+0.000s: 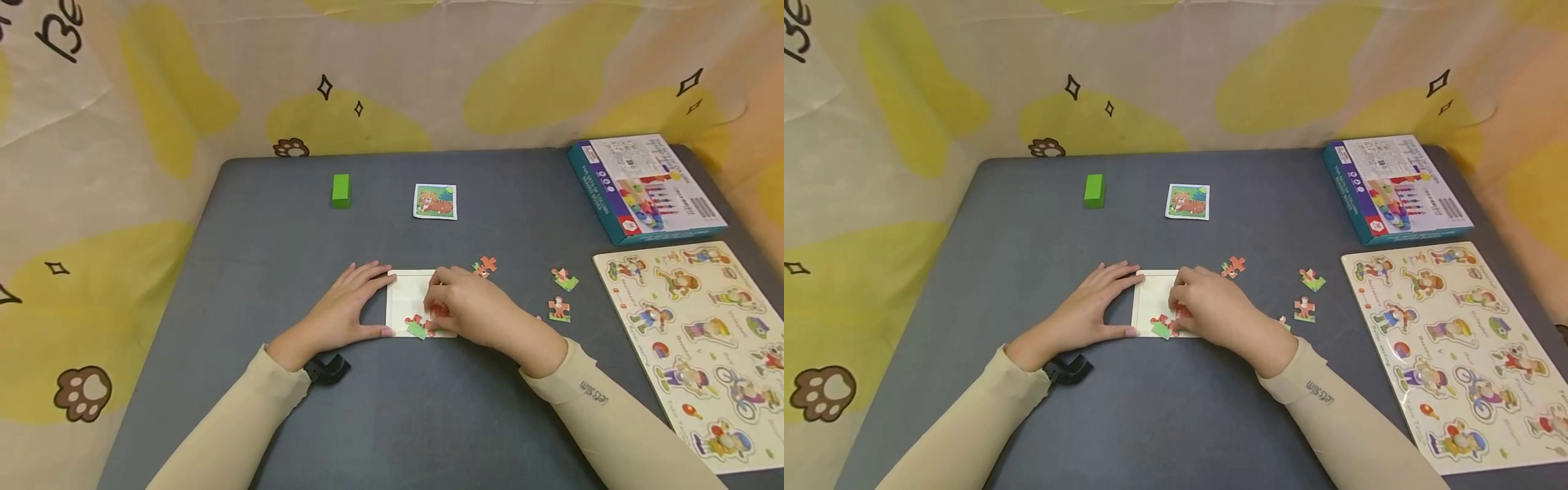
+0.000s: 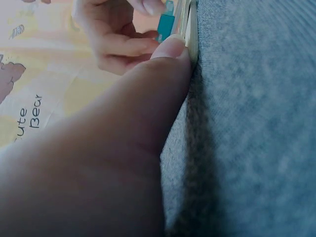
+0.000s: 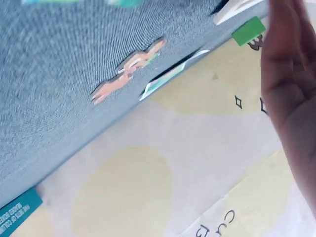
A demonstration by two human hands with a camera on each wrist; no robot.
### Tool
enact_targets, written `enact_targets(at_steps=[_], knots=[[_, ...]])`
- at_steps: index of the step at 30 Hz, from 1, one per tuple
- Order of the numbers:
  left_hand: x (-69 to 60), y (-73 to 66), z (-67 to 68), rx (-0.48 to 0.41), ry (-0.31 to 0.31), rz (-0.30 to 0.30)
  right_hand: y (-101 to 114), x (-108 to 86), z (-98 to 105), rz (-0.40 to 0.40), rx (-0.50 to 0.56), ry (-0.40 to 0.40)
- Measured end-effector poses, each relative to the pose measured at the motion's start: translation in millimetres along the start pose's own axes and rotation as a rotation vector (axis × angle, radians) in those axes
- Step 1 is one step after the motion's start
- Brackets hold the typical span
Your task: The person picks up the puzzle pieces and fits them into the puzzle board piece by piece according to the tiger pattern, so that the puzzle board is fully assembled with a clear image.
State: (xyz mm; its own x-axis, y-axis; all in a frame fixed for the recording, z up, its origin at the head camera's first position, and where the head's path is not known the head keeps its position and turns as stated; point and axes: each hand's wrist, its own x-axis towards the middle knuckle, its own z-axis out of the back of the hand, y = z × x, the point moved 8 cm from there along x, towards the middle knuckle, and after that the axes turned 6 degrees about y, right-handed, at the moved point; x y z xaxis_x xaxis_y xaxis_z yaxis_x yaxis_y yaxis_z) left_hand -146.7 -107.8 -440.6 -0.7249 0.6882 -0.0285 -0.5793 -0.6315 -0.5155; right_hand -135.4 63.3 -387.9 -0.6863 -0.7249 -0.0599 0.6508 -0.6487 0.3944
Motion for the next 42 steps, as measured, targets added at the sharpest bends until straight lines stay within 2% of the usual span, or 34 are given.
enact_targets(at_steps=[6,12,21,24,27,33,38,42], knots=[[-0.5,-0.1,-0.6,0.002,-0.002,-0.001,4.8,3.0,-10.5,0.014,-0.031,0.052],[0.2,0.7,-1.6,0.007,0.005,0.007,5.8,3.1,-8.9,0.047,-0.063,0.011],[1.0,1.6,-0.9,0.009,0.012,0.018,7.0,3.5,-4.4,0.035,-0.079,-0.001],[0.7,1.2,-0.3,0.010,0.012,0.018,11.2,0.3,-1.2,0.046,-0.129,0.010],[0.3,0.4,0.0,0.010,0.014,0.018,19.3,-6.4,1.4,0.048,-0.224,0.059],[0.4,-0.7,0.0,0.015,0.008,0.010,26.3,-18.5,-1.3,-0.083,-0.323,0.218],[0.3,-1.3,0.2,0.013,-0.002,0.000,28.9,-22.3,-5.8,-0.159,-0.339,0.282],[-0.7,-0.8,-0.5,0.016,-0.001,0.000,30.4,-23.1,-7.9,-0.192,-0.352,0.297]])
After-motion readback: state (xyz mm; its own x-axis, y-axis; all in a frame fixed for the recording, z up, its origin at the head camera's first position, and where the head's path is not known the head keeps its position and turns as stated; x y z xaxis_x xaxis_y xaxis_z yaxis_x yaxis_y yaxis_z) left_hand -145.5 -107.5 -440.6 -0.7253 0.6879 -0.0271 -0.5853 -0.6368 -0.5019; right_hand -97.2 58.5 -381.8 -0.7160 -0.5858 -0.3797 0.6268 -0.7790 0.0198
